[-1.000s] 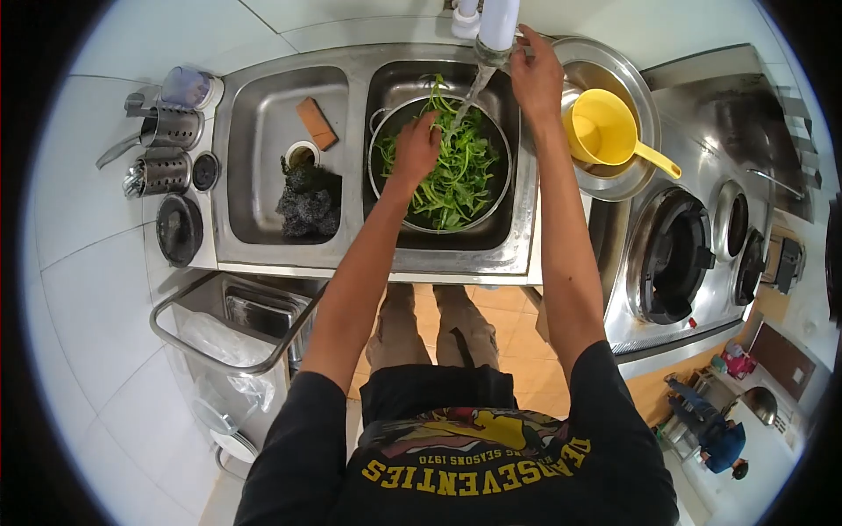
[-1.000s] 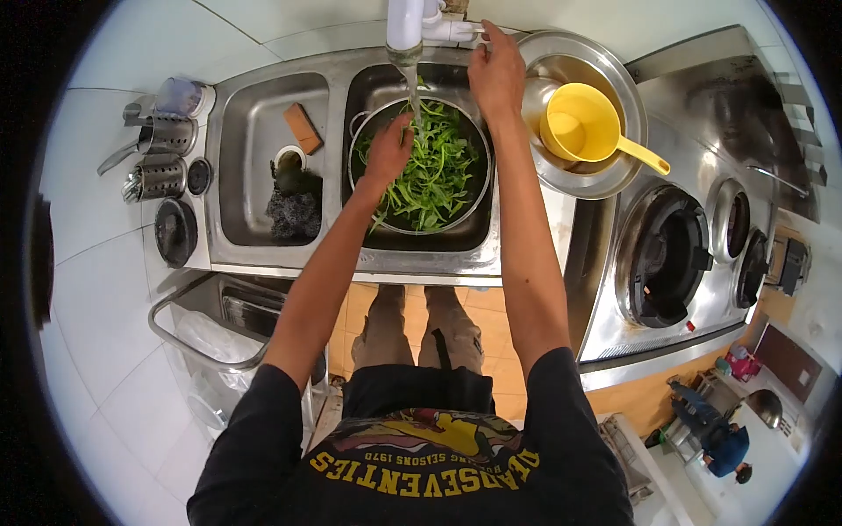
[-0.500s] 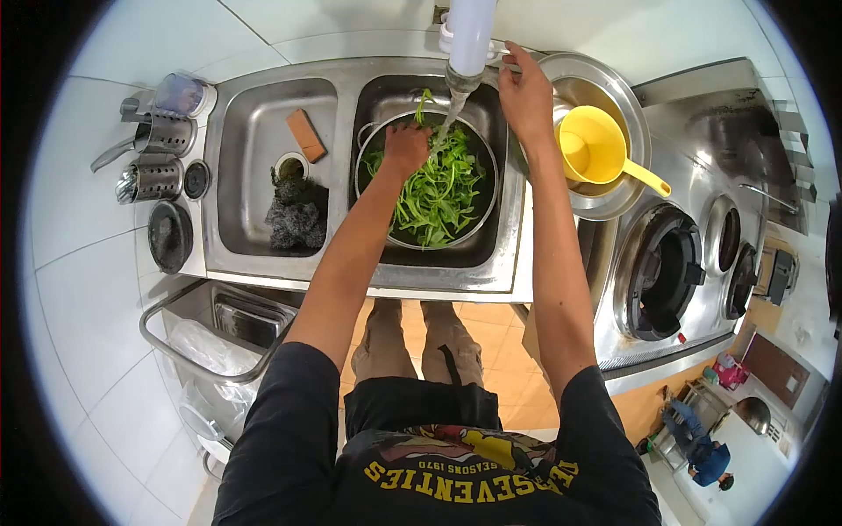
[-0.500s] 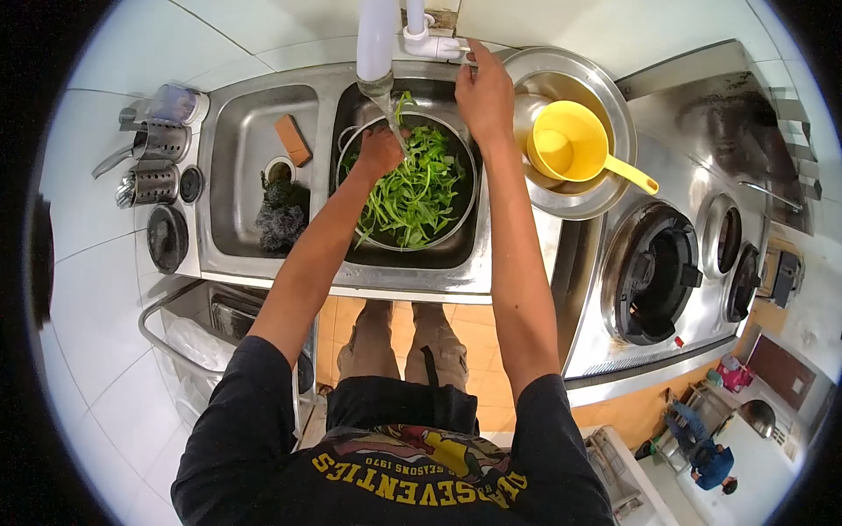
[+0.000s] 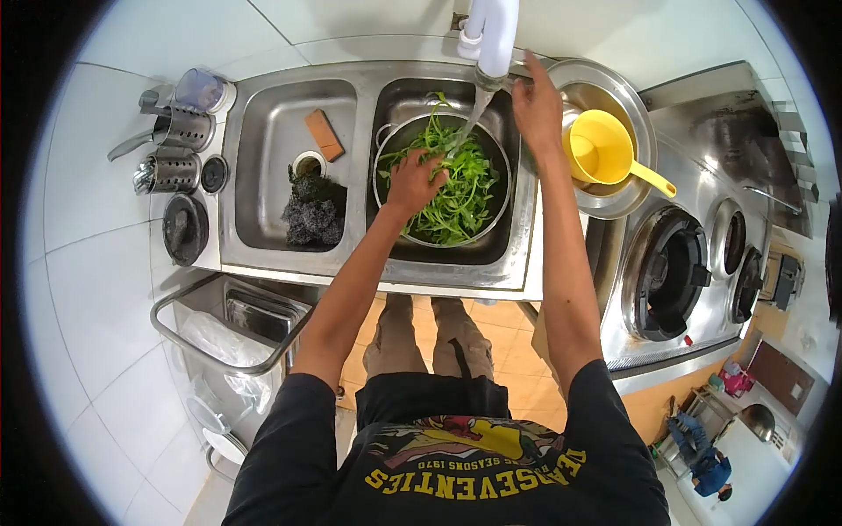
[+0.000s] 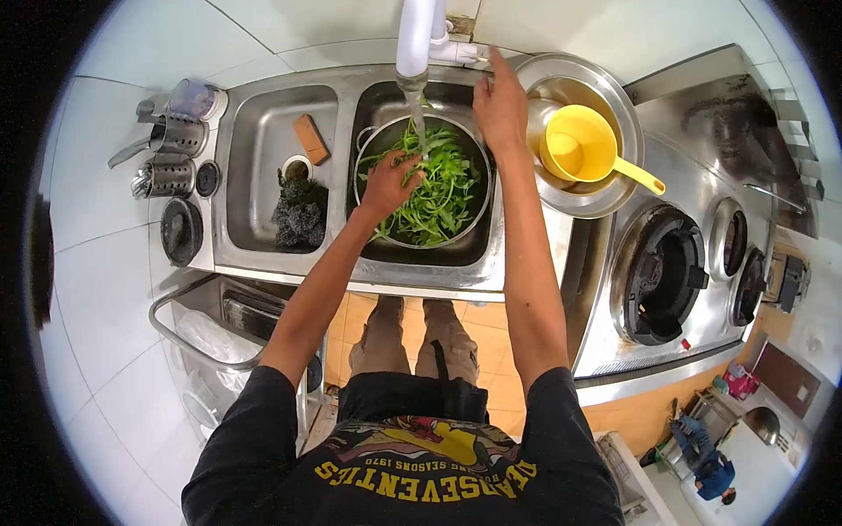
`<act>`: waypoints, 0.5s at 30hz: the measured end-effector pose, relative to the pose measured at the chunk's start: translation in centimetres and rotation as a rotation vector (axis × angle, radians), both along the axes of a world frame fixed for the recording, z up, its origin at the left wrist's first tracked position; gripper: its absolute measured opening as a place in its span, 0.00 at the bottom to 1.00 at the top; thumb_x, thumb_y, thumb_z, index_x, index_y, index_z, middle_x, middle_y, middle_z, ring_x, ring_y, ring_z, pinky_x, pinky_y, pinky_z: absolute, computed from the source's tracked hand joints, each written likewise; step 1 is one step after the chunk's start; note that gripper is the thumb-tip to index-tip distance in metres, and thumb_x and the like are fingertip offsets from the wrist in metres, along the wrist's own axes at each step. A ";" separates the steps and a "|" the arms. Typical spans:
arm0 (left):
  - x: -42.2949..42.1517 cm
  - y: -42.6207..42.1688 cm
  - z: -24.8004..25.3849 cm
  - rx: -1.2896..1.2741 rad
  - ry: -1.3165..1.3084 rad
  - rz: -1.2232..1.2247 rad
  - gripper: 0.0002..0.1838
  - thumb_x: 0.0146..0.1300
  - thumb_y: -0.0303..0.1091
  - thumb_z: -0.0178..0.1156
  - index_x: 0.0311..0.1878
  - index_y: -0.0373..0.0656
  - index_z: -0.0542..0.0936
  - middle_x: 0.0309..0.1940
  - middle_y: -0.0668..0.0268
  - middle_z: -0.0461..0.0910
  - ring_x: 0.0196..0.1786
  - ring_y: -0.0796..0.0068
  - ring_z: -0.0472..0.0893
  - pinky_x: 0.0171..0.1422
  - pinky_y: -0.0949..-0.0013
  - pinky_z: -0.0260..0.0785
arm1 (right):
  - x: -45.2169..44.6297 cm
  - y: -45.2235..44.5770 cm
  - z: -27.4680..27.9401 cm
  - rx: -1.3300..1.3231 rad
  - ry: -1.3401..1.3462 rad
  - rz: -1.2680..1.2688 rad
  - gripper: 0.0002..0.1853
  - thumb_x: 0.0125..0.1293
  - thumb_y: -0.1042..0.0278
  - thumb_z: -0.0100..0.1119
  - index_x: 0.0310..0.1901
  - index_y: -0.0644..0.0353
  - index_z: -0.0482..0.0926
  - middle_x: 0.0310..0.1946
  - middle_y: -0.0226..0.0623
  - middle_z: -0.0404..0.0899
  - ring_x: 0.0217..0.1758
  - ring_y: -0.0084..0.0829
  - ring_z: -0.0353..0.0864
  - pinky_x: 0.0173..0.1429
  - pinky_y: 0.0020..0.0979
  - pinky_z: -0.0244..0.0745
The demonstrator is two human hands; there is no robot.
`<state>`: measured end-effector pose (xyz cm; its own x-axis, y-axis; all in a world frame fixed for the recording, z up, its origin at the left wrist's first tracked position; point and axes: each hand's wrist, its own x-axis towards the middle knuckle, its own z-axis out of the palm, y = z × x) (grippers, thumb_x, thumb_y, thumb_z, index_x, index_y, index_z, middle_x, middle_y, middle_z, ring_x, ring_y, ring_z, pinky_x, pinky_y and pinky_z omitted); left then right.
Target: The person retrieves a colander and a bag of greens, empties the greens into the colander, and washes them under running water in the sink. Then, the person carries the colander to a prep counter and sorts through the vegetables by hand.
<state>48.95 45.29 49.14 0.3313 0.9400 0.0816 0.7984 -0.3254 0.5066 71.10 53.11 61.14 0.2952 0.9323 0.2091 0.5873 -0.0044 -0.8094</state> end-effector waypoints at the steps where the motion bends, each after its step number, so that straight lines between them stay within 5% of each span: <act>1: -0.1 0.1 0.3 -0.038 -0.072 0.017 0.15 0.61 0.44 0.55 0.46 0.47 0.78 0.44 0.59 0.75 0.49 0.54 0.73 0.54 0.50 0.62 | -0.1 -0.2 -0.2 0.081 0.034 -0.026 0.18 0.63 0.70 0.51 0.56 0.59 0.72 0.43 0.45 0.78 0.36 0.37 0.79 0.42 0.33 0.73; 3: -0.6 0.9 1.0 -0.113 -0.212 0.049 0.14 0.61 0.40 0.55 0.46 0.45 0.77 0.42 0.57 0.76 0.46 0.52 0.74 0.52 0.53 0.64 | -0.4 -1.0 -0.4 0.110 0.133 -0.070 0.17 0.65 0.69 0.50 0.55 0.60 0.72 0.41 0.43 0.79 0.34 0.32 0.79 0.40 0.30 0.73; 7: -1.8 2.2 0.6 0.074 -0.032 0.122 0.13 0.64 0.37 0.52 0.50 0.46 0.76 0.41 0.57 0.77 0.42 0.52 0.76 0.47 0.55 0.69 | -1.2 -4.5 -3.3 -0.096 0.332 0.012 0.13 0.67 0.71 0.48 0.51 0.62 0.73 0.40 0.38 0.79 0.35 0.26 0.79 0.41 0.26 0.73; 10: -1.4 4.9 -1.2 -0.092 -0.210 0.125 0.13 0.65 0.37 0.52 0.50 0.45 0.75 0.42 0.58 0.78 0.42 0.54 0.76 0.48 0.56 0.68 | -2.8 -7.2 -6.6 -0.158 0.351 0.108 0.12 0.66 0.72 0.49 0.49 0.63 0.75 0.37 0.37 0.79 0.35 0.25 0.78 0.41 0.25 0.72; 15: -0.5 9.8 -7.5 -0.500 -0.156 0.074 0.18 0.66 0.52 0.45 0.56 0.64 0.73 0.54 0.67 0.74 0.52 0.60 0.75 0.57 0.59 0.67 | -6.1 -9.7 -7.3 -0.331 0.808 0.154 0.12 0.67 0.75 0.46 0.49 0.62 0.76 0.39 0.33 0.78 0.41 0.24 0.78 0.45 0.24 0.73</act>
